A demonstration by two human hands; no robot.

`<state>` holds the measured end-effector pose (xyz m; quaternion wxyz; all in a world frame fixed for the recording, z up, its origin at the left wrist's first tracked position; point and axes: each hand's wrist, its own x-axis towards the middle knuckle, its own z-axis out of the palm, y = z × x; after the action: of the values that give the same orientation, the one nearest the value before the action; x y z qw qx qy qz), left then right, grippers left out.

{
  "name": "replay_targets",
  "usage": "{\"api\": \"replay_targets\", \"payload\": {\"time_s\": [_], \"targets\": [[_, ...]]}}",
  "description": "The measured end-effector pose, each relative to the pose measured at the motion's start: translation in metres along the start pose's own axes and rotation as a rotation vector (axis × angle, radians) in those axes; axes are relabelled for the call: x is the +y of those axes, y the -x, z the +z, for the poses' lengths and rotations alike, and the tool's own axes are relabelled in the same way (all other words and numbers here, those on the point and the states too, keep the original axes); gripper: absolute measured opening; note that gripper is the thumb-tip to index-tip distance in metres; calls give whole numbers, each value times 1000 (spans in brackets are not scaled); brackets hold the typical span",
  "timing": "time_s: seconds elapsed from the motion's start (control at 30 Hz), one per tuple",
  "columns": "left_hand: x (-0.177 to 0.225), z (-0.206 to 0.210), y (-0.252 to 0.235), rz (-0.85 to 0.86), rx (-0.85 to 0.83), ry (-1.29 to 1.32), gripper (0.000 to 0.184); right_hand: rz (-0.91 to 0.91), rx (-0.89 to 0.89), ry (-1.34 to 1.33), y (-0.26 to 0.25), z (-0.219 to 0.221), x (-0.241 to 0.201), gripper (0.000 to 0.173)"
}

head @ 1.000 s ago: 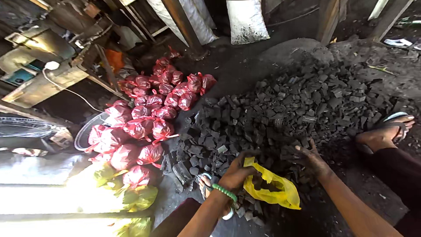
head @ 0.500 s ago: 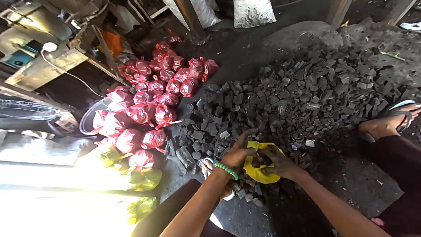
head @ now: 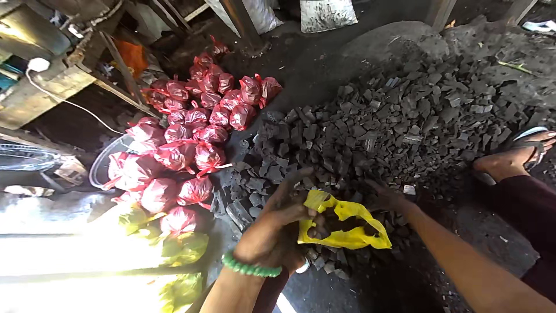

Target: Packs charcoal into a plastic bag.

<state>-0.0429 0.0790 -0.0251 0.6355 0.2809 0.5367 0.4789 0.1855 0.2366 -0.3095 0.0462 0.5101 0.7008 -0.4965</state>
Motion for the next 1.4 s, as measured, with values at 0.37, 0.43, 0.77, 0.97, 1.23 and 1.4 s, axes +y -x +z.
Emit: {"api": "replay_targets", "payload": {"time_s": [0.37, 0.43, 0.77, 0.97, 1.23, 1.4], "targets": [[2, 12, 3, 109, -81, 63, 71, 89, -197, 192, 16, 12, -7, 94], [3, 16, 3, 158, -36, 64, 68, 94, -140, 186, 27, 24, -13, 89], [-23, 9, -20, -4, 350, 44, 44, 50, -23, 219, 35, 28, 5, 87], [-34, 5, -26, -87, 318, 6, 47, 139, -103, 251, 49, 32, 8, 97], [-34, 3, -30, -69, 264, -19, 48, 57, 31, 63, 44, 16, 32, 71], [-32, 9, -30, -70, 317, -31, 47, -3, 286, -547, 50, 0, 45, 66]]}}
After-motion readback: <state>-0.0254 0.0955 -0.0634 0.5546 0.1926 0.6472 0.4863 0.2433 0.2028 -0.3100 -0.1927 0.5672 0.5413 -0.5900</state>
